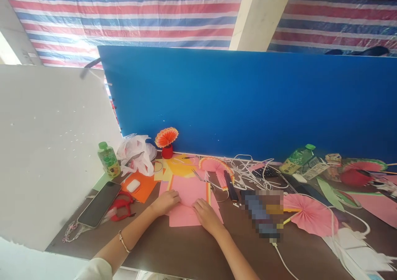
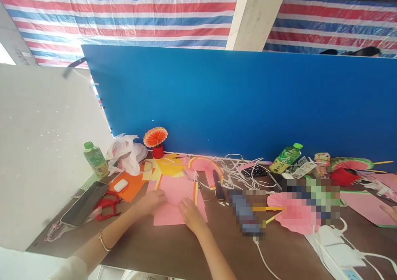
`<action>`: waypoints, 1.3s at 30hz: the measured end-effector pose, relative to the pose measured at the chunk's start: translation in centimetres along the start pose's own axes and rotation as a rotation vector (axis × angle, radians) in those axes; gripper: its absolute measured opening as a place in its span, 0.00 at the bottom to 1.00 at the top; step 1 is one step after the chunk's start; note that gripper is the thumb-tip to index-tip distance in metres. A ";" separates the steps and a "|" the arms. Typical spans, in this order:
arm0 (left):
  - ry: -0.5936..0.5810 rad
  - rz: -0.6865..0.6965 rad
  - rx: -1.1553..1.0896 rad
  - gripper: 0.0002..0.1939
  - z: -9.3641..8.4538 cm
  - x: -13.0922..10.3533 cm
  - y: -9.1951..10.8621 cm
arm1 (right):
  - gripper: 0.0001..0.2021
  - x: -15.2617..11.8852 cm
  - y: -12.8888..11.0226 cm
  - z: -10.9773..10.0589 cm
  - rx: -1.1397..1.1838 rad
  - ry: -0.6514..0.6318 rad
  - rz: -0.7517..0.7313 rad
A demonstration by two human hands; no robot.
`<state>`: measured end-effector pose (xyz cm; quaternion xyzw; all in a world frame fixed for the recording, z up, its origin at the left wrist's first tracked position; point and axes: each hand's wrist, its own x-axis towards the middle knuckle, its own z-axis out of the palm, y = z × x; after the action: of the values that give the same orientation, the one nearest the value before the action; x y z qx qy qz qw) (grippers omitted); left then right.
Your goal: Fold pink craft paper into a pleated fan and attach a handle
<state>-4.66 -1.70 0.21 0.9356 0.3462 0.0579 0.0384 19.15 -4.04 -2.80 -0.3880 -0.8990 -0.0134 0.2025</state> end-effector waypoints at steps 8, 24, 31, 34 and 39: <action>0.010 0.064 0.105 0.07 0.1 -0.5 -0.5 | 0.10 -0.5 0.8 0.3 -0.041 -0.011 -0.008; 0.084 -0.014 0.110 0.06 1.4 -2.0 -2.1 | 0.12 -2.0 1.9 -1.3 0.020 0.054 0.140; 0.040 -0.244 -0.198 0.13 0.0 -1.8 -2.9 | 0.12 -1.4 2.5 -2.1 0.195 -0.039 0.352; 0.002 -0.344 -0.317 0.13 -0.9 -1.4 -3.0 | 0.13 -1.0 3.1 -2.4 0.264 -0.110 0.453; -0.080 -0.512 -0.382 0.17 -1.7 -0.4 -3.6 | 0.14 -0.5 3.7 -2.6 0.311 -0.176 0.503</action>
<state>-7.49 0.85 1.41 0.7956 0.5513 0.0736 0.2402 23.01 -2.23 -1.05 -0.5623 -0.7803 0.2083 0.1779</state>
